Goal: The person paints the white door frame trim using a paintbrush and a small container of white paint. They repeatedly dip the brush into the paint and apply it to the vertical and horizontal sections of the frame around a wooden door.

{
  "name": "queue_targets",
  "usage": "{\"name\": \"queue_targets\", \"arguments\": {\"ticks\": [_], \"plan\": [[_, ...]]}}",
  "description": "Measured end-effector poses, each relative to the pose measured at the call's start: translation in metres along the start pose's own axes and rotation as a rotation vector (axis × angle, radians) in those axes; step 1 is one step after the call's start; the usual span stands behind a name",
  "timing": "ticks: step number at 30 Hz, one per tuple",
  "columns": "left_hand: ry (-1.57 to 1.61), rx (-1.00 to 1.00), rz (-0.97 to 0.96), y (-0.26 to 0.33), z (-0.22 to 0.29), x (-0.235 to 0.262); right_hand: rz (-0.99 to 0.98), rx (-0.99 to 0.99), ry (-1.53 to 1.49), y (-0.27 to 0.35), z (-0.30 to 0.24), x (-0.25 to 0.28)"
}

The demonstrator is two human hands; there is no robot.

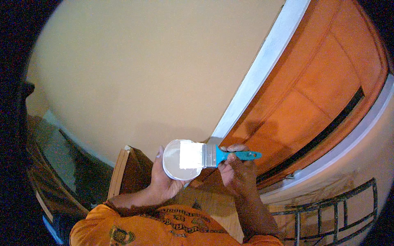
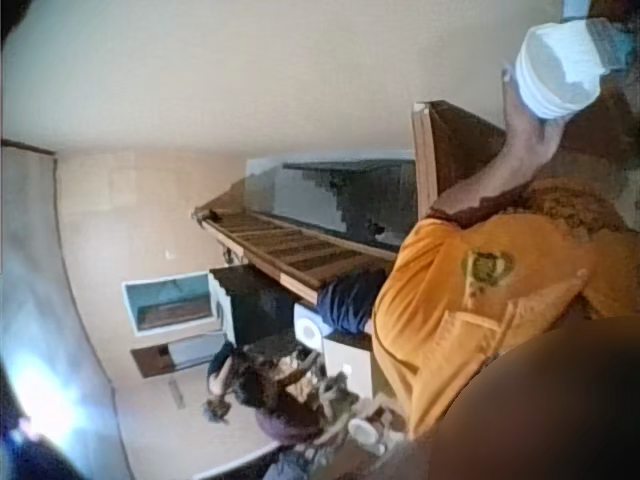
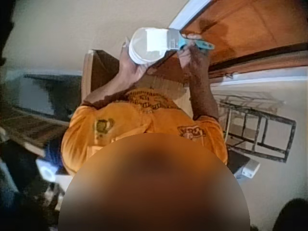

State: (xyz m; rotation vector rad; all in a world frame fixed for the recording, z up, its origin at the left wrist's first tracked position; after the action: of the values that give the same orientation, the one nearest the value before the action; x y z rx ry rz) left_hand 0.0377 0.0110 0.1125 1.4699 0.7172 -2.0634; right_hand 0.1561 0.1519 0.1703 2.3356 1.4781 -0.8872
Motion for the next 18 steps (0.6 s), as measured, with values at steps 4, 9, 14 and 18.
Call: {"name": "queue_targets", "arguments": {"ticks": [4,9,14,18], "plan": [[-0.018,0.041,0.006,0.005,-0.003,0.001,-0.074,-0.112,-0.156,0.003,0.006,0.007],[-0.013,0.045,-0.041,0.008,-0.009,0.004,0.012,-0.032,-0.118,0.008,0.007,0.012],[0.008,0.050,0.004,0.005,-0.010,-0.003,0.034,0.110,0.157,0.008,-0.011,0.005],[0.024,0.082,0.048,-0.006,-0.009,-0.016,0.079,0.059,0.276,0.001,-0.021,-0.002]]}}
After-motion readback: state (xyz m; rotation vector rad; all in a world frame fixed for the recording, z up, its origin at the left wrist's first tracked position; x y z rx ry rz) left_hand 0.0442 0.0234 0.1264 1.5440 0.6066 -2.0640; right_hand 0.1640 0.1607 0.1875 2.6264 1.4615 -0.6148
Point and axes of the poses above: each hand's wrist, its own y-axis away from the middle knuckle, its own x-axis out of the back of the hand, z = x × y, the point moved 2 cm from there along -y, towards the middle knuckle, and after that the axes turned 15 degrees about -x, right-handed, at the moved point
